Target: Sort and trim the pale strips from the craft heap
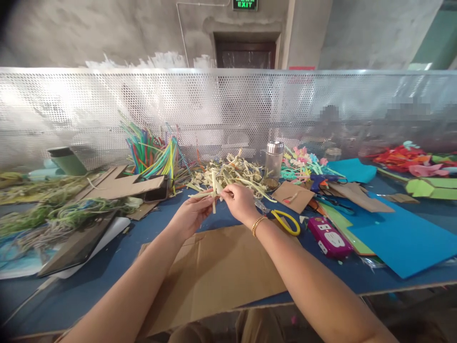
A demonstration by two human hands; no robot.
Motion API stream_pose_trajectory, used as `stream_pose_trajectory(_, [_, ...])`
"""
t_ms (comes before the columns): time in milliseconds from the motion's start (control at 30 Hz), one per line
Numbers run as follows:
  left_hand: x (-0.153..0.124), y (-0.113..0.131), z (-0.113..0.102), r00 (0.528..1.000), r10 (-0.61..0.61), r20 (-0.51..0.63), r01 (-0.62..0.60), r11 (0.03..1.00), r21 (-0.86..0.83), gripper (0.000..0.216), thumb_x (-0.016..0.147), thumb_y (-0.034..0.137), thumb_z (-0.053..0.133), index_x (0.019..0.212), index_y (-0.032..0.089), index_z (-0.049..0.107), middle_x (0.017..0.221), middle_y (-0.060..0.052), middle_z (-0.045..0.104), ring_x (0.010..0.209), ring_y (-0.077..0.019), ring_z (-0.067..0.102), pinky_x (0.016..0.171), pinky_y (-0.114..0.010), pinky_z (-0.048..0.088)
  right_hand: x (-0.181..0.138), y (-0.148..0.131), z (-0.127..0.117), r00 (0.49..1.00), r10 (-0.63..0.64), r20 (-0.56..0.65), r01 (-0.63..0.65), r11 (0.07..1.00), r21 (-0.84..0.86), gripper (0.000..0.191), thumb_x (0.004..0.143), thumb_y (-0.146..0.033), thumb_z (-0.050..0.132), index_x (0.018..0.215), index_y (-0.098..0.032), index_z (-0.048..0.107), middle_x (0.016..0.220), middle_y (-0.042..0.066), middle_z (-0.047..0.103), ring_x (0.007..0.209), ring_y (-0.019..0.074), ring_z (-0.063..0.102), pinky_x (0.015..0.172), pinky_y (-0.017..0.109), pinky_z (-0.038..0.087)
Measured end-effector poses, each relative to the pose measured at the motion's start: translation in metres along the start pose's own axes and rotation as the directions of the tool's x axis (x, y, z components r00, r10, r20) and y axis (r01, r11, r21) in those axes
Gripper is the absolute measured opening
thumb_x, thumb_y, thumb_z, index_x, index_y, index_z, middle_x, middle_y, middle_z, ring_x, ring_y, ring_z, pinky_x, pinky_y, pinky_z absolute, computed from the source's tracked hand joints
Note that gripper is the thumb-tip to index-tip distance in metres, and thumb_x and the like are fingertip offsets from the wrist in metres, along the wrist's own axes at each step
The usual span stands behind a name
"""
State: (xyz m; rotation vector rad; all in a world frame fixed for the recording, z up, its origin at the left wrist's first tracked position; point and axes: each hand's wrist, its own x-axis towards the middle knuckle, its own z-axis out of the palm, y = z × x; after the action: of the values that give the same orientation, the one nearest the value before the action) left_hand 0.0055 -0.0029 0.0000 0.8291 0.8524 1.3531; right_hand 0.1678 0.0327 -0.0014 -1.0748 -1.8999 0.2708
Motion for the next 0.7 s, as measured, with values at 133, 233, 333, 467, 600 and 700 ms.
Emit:
stream_pose_trajectory(133, [0.0001, 0.0011, -0.0001, 0.999, 0.018, -0.046, -0.015, 0.998, 0.062, 0.042, 0.056, 0.02, 0.085, 0.096, 0.015, 0.073, 0.081, -0.005, 0.072, 0.065, -0.0085, 0.061, 0.058, -0.017, 0.046, -0.001, -0.0047, -0.0006, 1.0, -0.013, 0.01, 0.013, 1.0, -0.024, 0.018, 0.087, -0.031, 0.059, 0.078, -0.019, 0.067, 0.078, 0.003, 0.068, 0.077, 0.0161, 0.059, 0.071, 0.026, 0.039])
stream_pose_trajectory(233, [0.0018, 0.0008, -0.0012, 0.997, 0.036, -0.064, -0.029, 0.994, 0.104, 0.042, 0.054, 0.021, 0.086, 0.094, 0.014, 0.074, 0.079, -0.005, 0.073, 0.063, -0.0088, 0.06, 0.056, -0.018, 0.045, -0.0013, -0.0063, -0.0013, 1.0, -0.013, 0.003, 0.013, 0.999, -0.033, 0.017, 0.087, -0.031, 0.059, 0.078, -0.018, 0.067, 0.079, 0.003, 0.069, 0.077, 0.0164, 0.059, 0.071, 0.027, 0.039])
stream_pose_trajectory(333, [0.0035, -0.0004, -0.0021, 0.998, 0.046, -0.048, -0.039, 0.99, 0.137, 0.038, 0.056, 0.026, 0.085, 0.09, 0.014, 0.074, 0.082, -0.008, 0.074, 0.068, -0.0116, 0.063, 0.058, -0.02, 0.045, -0.0019, -0.0069, -0.0013, 1.0, -0.015, -0.007, 0.015, 1.0, -0.02, 0.016, 0.086, -0.031, 0.06, 0.079, -0.018, 0.068, 0.081, 0.003, 0.069, 0.077, 0.0164, 0.06, 0.071, 0.027, 0.039])
stream_pose_trajectory(467, [0.0025, -0.0005, -0.0016, 0.998, 0.059, -0.032, -0.055, 0.989, 0.136, 0.034, 0.058, 0.03, 0.083, 0.087, 0.013, 0.075, 0.084, -0.009, 0.074, 0.076, -0.0155, 0.065, 0.063, -0.023, 0.047, -0.0024, -0.0058, 0.001, 1.0, -0.007, -0.027, 0.008, 1.0, 0.029, 0.018, 0.086, -0.034, 0.06, 0.078, -0.019, 0.067, 0.079, 0.003, 0.069, 0.073, 0.0156, 0.059, 0.069, 0.027, 0.039])
stream_pose_trajectory(600, [0.0, 0.0013, -0.0006, 0.999, 0.042, -0.032, -0.037, 0.99, 0.135, 0.031, 0.062, 0.029, 0.08, 0.087, 0.013, 0.073, 0.079, -0.009, 0.073, 0.069, -0.0135, 0.063, 0.058, -0.022, 0.045, -0.0021, -0.0039, 0.0033, 0.998, 0.001, -0.062, 0.004, 0.997, 0.077, 0.021, 0.084, -0.037, 0.062, 0.077, -0.019, 0.066, 0.075, 0.002, 0.068, 0.069, 0.015, 0.059, 0.067, 0.027, 0.04])
stream_pose_trajectory(700, [-0.0005, 0.0022, 0.0001, 0.997, 0.065, -0.046, -0.058, 0.989, 0.14, 0.028, 0.062, 0.026, 0.078, 0.086, 0.013, 0.072, 0.076, -0.008, 0.073, 0.066, -0.0133, 0.062, 0.058, -0.022, 0.044, -0.0023, -0.0045, 0.0037, 0.997, -0.009, -0.071, 0.015, 0.996, 0.09, 0.022, 0.084, -0.038, 0.061, 0.075, -0.019, 0.065, 0.071, 0.002, 0.066, 0.067, 0.015, 0.057, 0.067, 0.027, 0.04])
